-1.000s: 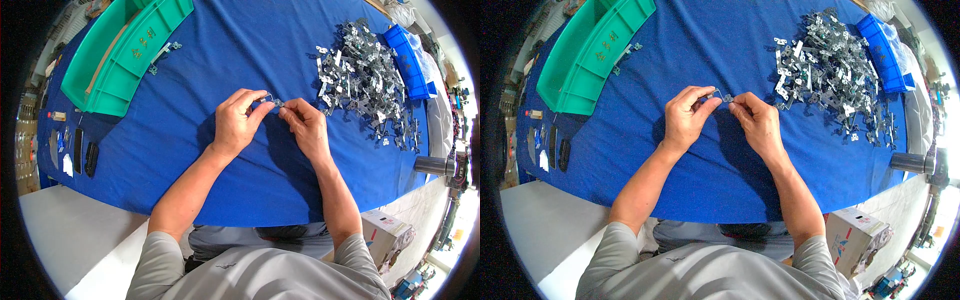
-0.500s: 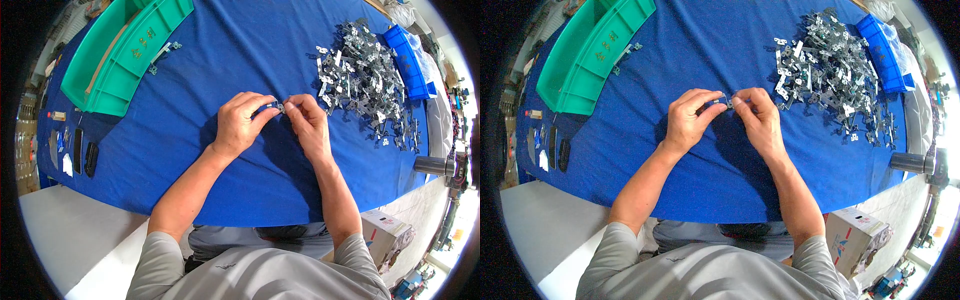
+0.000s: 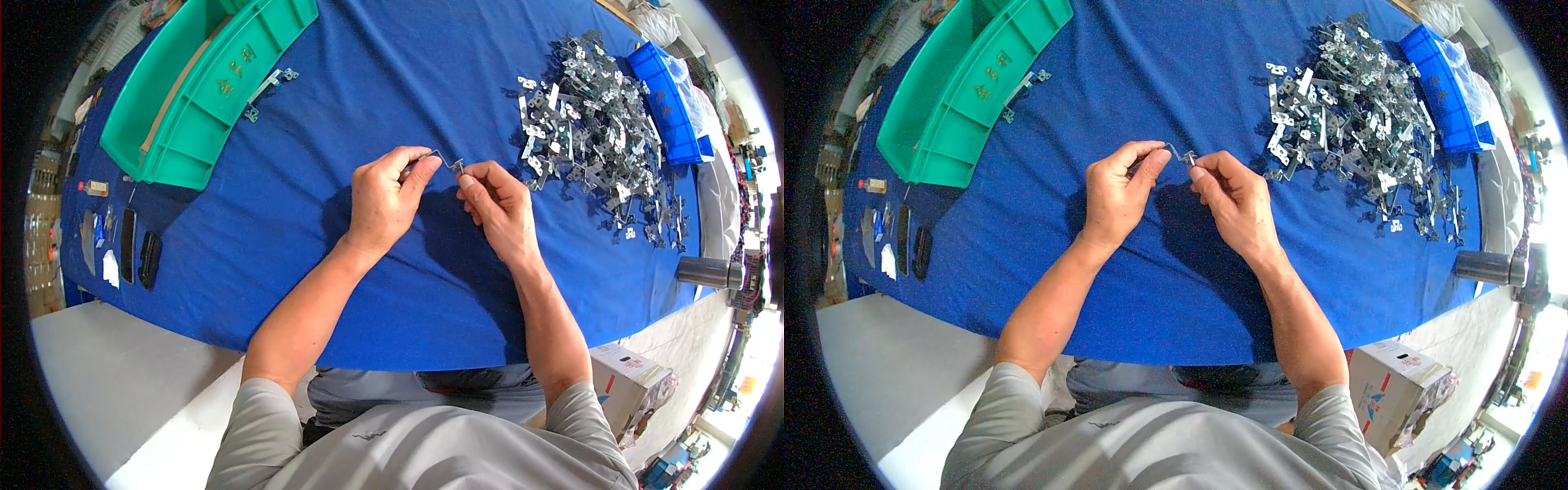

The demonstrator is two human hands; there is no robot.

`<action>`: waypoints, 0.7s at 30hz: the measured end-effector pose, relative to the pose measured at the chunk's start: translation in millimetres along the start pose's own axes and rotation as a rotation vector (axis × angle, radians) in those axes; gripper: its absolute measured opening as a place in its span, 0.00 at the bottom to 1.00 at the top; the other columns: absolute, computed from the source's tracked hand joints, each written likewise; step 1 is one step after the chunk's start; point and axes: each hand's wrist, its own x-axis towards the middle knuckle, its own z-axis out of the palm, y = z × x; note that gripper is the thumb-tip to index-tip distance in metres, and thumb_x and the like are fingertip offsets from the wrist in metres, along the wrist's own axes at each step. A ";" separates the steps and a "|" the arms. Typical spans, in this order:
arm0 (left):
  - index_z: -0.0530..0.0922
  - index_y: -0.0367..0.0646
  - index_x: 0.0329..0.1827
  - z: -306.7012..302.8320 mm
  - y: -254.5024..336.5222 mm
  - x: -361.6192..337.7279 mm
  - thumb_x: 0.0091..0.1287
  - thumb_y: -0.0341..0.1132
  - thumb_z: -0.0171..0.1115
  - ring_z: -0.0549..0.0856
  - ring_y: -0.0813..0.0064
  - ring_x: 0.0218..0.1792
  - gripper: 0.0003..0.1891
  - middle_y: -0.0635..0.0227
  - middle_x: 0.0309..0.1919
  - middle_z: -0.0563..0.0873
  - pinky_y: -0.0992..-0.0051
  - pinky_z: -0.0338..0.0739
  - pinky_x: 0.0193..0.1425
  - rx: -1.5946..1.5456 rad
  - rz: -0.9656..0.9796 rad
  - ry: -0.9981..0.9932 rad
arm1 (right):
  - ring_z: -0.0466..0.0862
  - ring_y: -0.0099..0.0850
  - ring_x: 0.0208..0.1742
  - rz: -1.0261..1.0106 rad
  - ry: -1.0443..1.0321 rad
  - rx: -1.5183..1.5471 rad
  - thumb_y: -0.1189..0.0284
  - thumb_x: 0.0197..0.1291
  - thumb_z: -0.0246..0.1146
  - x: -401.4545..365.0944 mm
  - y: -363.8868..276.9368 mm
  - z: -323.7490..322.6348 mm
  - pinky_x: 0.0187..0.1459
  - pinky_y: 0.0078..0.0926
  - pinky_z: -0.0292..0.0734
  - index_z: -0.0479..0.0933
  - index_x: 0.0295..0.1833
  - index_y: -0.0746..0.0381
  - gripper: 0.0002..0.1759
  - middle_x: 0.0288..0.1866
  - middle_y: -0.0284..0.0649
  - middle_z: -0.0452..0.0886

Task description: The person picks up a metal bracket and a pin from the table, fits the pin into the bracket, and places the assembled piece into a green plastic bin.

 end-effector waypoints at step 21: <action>0.89 0.40 0.48 -0.9 -0.6 0.6 0.61 0.30 0.79 0.86 0.77 0.34 0.13 0.63 0.39 0.91 0.77 0.80 0.36 0.130 0.261 -0.030 | 0.80 0.17 0.32 -0.023 0.009 0.091 0.71 0.73 0.66 4.0 9.5 0.8 0.33 0.20 0.78 0.81 0.52 0.66 0.09 0.35 0.36 0.82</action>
